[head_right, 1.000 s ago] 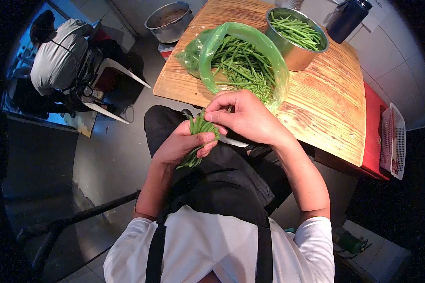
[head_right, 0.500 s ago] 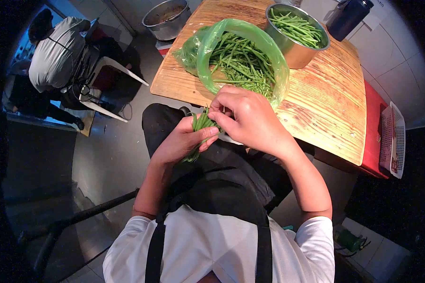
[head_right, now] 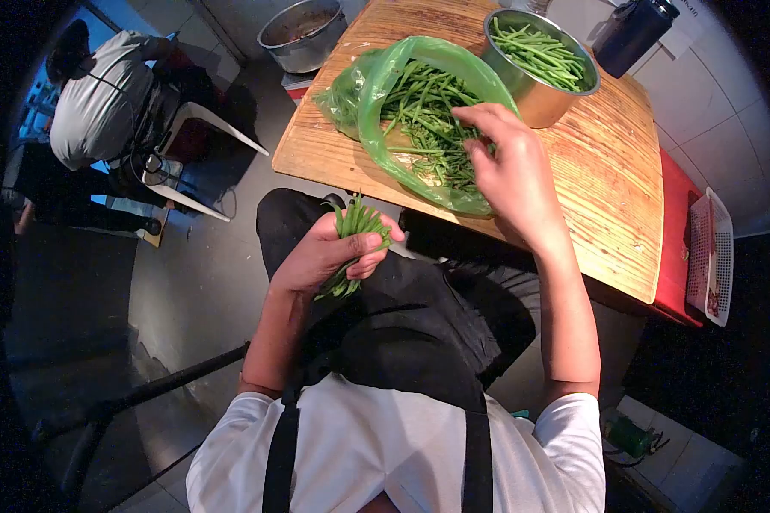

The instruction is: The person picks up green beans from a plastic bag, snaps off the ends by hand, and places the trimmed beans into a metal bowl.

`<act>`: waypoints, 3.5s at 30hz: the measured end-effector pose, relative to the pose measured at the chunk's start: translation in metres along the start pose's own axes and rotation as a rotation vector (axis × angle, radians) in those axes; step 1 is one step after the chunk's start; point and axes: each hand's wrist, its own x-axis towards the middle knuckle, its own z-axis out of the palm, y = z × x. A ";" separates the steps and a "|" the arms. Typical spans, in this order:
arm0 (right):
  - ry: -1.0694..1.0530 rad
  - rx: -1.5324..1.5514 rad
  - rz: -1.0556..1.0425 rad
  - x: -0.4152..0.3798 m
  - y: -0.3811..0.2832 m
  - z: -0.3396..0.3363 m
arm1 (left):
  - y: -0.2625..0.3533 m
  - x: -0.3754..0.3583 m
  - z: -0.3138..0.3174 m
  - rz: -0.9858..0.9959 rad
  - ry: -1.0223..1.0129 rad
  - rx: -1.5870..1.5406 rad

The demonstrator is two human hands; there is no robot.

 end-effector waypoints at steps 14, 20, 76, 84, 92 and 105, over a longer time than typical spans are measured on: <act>-0.095 -0.244 -0.420 -0.033 -0.047 0.035 | -0.013 0.014 0.006 0.205 0.269 0.443; -0.221 -0.352 -0.493 -0.036 -0.047 0.030 | -0.012 0.014 0.008 0.325 0.373 0.780; 0.316 -0.364 -0.459 -0.048 -0.033 0.071 | -0.046 0.032 0.005 0.549 0.604 0.964; 0.181 -0.433 -0.013 -0.020 -0.024 0.022 | -0.018 0.015 0.010 0.077 0.211 0.097; -0.333 0.091 -0.245 -0.015 -0.039 0.024 | -0.013 0.006 0.006 0.027 0.022 0.146; -0.225 -0.272 -0.371 -0.036 -0.047 0.033 | -0.028 0.016 -0.001 0.074 0.219 0.374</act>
